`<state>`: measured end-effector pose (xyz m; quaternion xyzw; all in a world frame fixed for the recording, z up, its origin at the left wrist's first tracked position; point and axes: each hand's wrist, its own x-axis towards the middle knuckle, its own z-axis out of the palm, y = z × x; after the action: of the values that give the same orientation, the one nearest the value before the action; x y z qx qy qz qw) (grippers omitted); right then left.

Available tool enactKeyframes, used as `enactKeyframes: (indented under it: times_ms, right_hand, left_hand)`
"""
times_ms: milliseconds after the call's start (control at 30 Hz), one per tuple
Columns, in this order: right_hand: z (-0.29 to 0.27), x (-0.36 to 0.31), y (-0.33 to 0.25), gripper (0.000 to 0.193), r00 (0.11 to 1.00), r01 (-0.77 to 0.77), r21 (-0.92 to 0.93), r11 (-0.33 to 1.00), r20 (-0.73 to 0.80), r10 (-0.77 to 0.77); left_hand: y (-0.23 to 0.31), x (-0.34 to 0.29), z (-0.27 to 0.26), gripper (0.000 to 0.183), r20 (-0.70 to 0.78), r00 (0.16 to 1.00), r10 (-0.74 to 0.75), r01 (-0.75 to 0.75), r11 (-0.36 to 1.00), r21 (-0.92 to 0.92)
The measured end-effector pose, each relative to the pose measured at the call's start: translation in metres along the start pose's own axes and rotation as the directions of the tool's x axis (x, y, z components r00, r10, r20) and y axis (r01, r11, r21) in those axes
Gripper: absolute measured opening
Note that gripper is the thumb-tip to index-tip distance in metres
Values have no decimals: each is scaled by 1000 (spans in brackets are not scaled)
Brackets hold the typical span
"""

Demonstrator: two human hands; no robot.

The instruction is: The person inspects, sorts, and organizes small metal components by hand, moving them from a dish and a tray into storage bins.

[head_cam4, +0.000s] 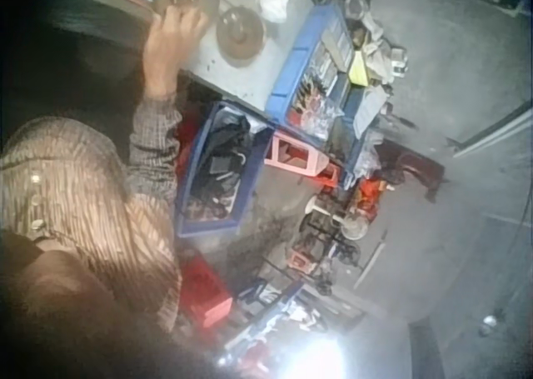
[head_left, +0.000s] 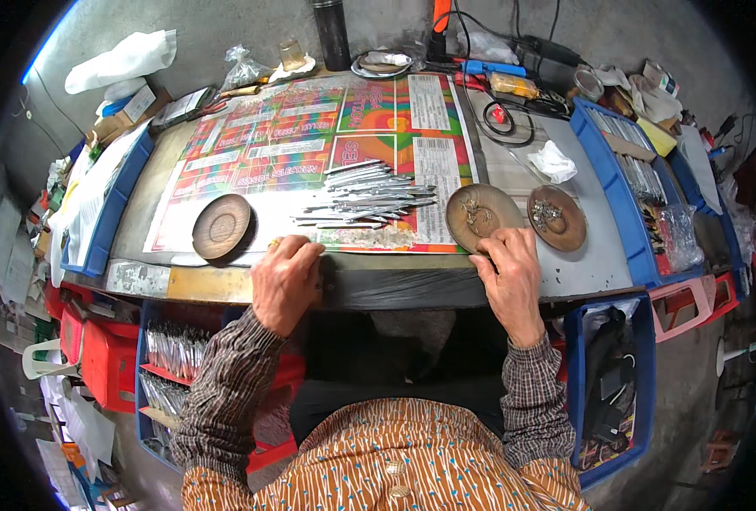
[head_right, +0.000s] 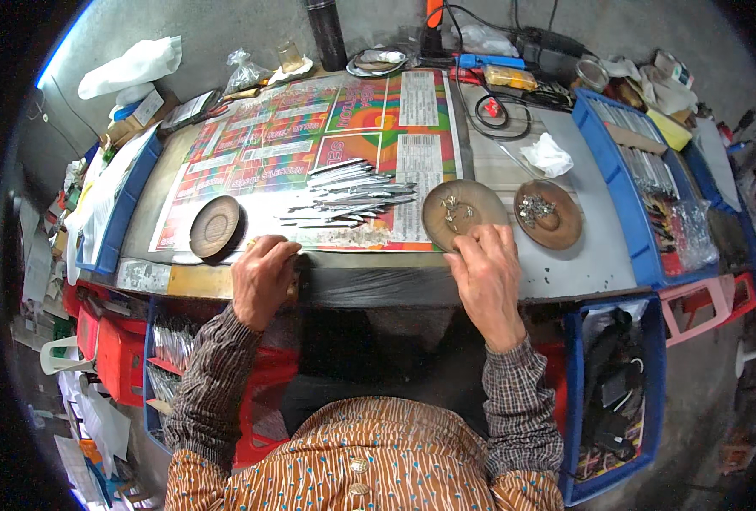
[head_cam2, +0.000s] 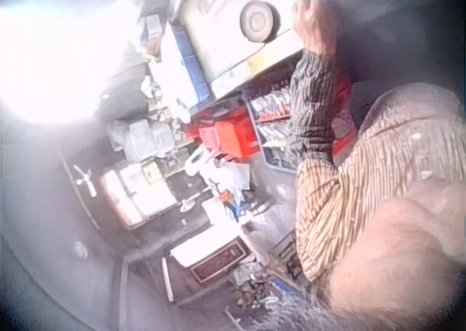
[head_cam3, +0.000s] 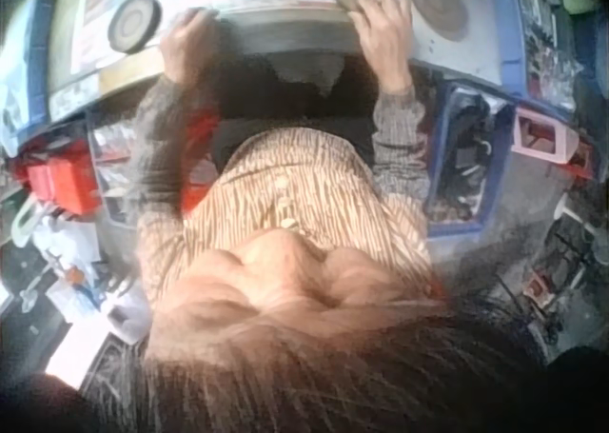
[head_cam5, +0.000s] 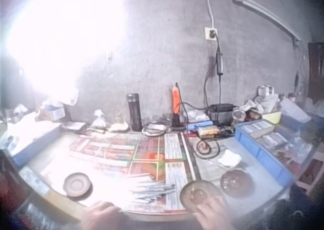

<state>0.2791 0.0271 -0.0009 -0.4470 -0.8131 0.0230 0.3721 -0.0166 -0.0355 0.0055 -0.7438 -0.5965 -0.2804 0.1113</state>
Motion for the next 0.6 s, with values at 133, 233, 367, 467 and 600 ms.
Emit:
enactKeyframes:
  times_ms: [133,233,367,467,600]
  right_hand:
    - [1,0,0,17,1000,2,30,1000,-15,-1]
    - [1,0,-1,15,1000,-2,34,999,-21,3]
    - [3,-1,-1,15,999,-9,41,999,-43,11]
    - [6,-2,1,15,997,-5,67,998,-73,9]
    - [7,-4,4,16,995,-2,90,996,-98,11]
  left_hand:
    - [-7,15,18,19,27,999,27,-27,1000,11]
    - [-7,25,26,18,46,998,49,-49,999,-4]
    - [-5,32,32,17,103,991,88,-87,996,-12]
    - [0,36,31,16,112,988,104,-105,994,6]
    - [3,37,30,17,161,981,112,-119,992,34]
